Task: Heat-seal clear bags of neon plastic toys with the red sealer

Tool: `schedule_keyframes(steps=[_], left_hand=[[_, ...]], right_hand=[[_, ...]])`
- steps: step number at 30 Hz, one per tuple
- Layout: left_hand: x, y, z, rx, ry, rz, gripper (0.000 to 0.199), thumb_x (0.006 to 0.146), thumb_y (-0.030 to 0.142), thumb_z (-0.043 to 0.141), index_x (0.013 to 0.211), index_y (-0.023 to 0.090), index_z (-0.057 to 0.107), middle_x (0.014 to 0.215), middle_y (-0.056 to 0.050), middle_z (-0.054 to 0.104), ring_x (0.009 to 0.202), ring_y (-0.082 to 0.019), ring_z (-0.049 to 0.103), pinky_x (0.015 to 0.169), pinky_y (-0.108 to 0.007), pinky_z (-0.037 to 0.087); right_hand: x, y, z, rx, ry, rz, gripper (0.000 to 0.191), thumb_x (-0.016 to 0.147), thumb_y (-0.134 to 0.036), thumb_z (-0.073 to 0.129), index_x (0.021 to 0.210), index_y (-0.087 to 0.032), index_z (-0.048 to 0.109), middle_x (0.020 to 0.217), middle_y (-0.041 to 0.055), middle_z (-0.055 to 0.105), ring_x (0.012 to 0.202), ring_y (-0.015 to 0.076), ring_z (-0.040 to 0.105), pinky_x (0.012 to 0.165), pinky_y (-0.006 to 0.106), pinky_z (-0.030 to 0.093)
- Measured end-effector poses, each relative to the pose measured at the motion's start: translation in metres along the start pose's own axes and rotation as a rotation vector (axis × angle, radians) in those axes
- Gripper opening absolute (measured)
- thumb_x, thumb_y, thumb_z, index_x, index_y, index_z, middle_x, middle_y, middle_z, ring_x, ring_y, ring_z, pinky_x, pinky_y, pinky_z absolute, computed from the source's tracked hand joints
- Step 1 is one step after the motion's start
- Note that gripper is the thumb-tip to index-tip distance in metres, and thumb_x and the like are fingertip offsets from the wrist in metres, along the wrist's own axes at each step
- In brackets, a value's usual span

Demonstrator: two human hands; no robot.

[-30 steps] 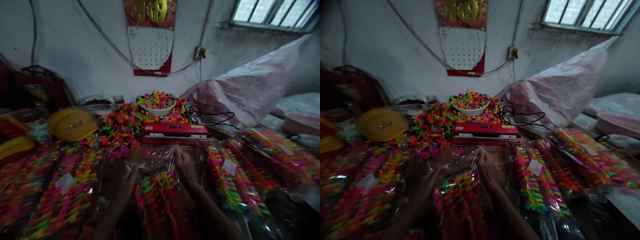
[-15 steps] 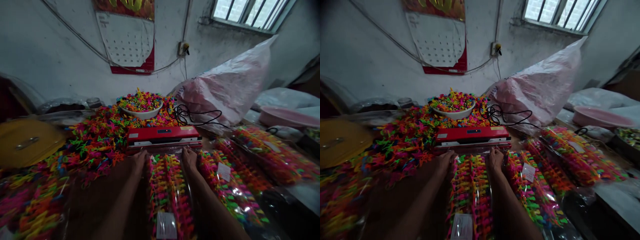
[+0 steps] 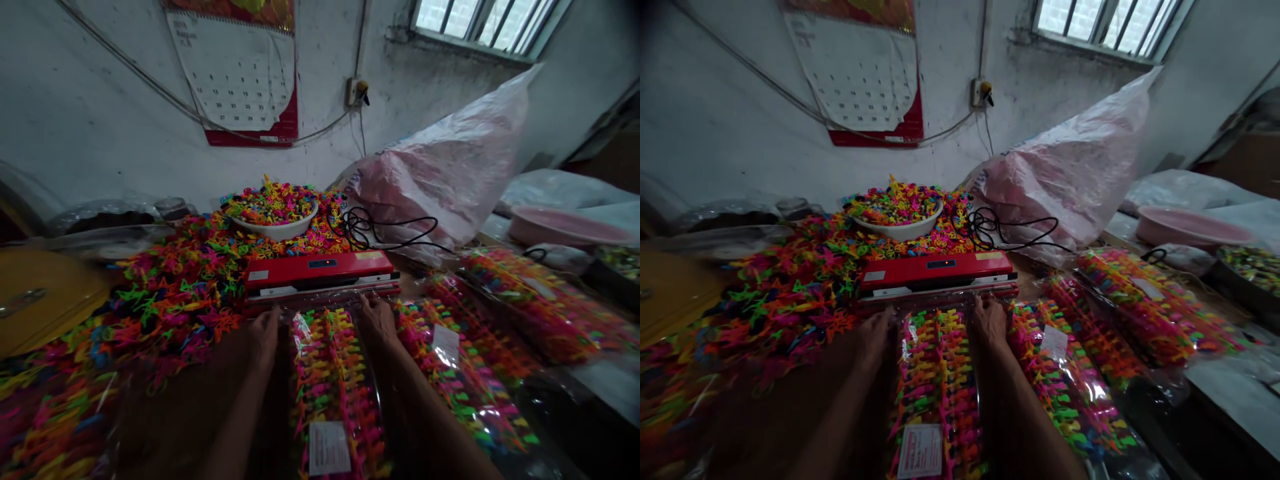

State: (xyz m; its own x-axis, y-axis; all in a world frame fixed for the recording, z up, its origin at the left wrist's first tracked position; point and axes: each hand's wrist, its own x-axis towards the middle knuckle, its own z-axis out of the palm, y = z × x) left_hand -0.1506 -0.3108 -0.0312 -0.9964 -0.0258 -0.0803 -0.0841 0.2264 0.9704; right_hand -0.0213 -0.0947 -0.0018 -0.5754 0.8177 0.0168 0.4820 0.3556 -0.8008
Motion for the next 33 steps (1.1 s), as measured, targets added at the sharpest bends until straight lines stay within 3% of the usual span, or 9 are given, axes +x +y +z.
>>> schedule_keyframes(steps=[4, 13, 20, 24, 27, 30, 33], left_hand=[[0.003, 0.009, -0.002, -0.034, 0.003, -0.007, 0.039, 0.06, 0.049, 0.061, 0.075, 0.014, 0.067, 0.065, -0.005, 0.065, 0.059, -0.017, 0.057, 0.056, -0.025, 0.043], [0.021, 0.02, 0.003, 0.067, 0.174, -0.086, 0.028, 0.059, 0.045, 0.063, 0.059, 0.017, 0.056, 0.051, -0.001, 0.054, 0.056, -0.019, 0.052, 0.057, -0.029, 0.039], [0.022, 0.016, 0.019, 0.088, 0.274, -0.062, 0.025, 0.061, 0.042, 0.06, 0.058, 0.019, 0.051, 0.057, -0.002, 0.054, 0.063, -0.021, 0.056, 0.066, -0.032, 0.042], [0.016, 0.015, 0.025, 0.056, 0.329, -0.055, 0.021, 0.067, 0.04, 0.055, 0.07, 0.019, 0.052, 0.068, -0.005, 0.06, 0.068, -0.022, 0.059, 0.067, -0.032, 0.044], [0.013, 0.016, 0.022, 0.008, 0.305, -0.022, 0.021, 0.07, 0.037, 0.05, 0.078, 0.017, 0.054, 0.076, -0.008, 0.064, 0.074, -0.022, 0.061, 0.069, -0.031, 0.046], [0.009, 0.016, 0.009, -0.008, 0.25, 0.026, 0.019, 0.072, 0.033, 0.046, 0.077, 0.017, 0.055, 0.071, -0.007, 0.063, 0.068, -0.021, 0.061, 0.065, -0.03, 0.047], [-0.001, 0.015, -0.007, 0.008, 0.185, 0.164, 0.019, 0.076, 0.031, 0.046, 0.081, 0.017, 0.057, 0.076, -0.007, 0.065, 0.072, -0.019, 0.062, 0.069, -0.027, 0.047]], right_hand=[[0.002, -0.007, 0.0, -0.094, 0.016, 0.007, 0.032, 0.082, -0.039, 0.048, 0.07, -0.016, 0.067, 0.068, 0.0078, 0.063, 0.068, 0.0201, 0.058, 0.059, 0.025, 0.034], [0.02, -0.026, 0.02, -0.173, 0.12, 0.039, 0.026, 0.084, -0.03, 0.048, 0.088, -0.018, 0.071, 0.086, 0.0116, 0.068, 0.08, 0.0223, 0.062, 0.063, 0.025, 0.036], [0.025, -0.021, 0.019, -0.19, 0.173, 0.101, 0.027, 0.085, -0.032, 0.05, 0.089, -0.016, 0.07, 0.086, 0.0154, 0.068, 0.084, 0.0251, 0.064, 0.067, 0.027, 0.039], [0.026, -0.024, 0.016, -0.211, 0.166, 0.106, 0.03, 0.084, -0.03, 0.047, 0.09, -0.013, 0.07, 0.087, 0.0173, 0.067, 0.083, 0.0268, 0.063, 0.066, 0.028, 0.04], [0.019, -0.026, 0.005, -0.208, 0.109, 0.056, 0.033, 0.085, -0.025, 0.041, 0.092, -0.012, 0.071, 0.085, 0.0143, 0.068, 0.08, 0.0241, 0.064, 0.066, 0.027, 0.041], [0.007, -0.028, -0.012, -0.219, 0.106, -0.018, 0.036, 0.085, -0.025, 0.042, 0.106, -0.01, 0.067, 0.093, 0.0142, 0.067, 0.087, 0.0248, 0.063, 0.072, 0.027, 0.042], [0.003, -0.031, -0.024, -0.31, 0.04, -0.166, 0.033, 0.083, -0.022, 0.044, 0.106, -0.015, 0.067, 0.094, 0.0116, 0.067, 0.088, 0.0244, 0.062, 0.072, 0.028, 0.04]])
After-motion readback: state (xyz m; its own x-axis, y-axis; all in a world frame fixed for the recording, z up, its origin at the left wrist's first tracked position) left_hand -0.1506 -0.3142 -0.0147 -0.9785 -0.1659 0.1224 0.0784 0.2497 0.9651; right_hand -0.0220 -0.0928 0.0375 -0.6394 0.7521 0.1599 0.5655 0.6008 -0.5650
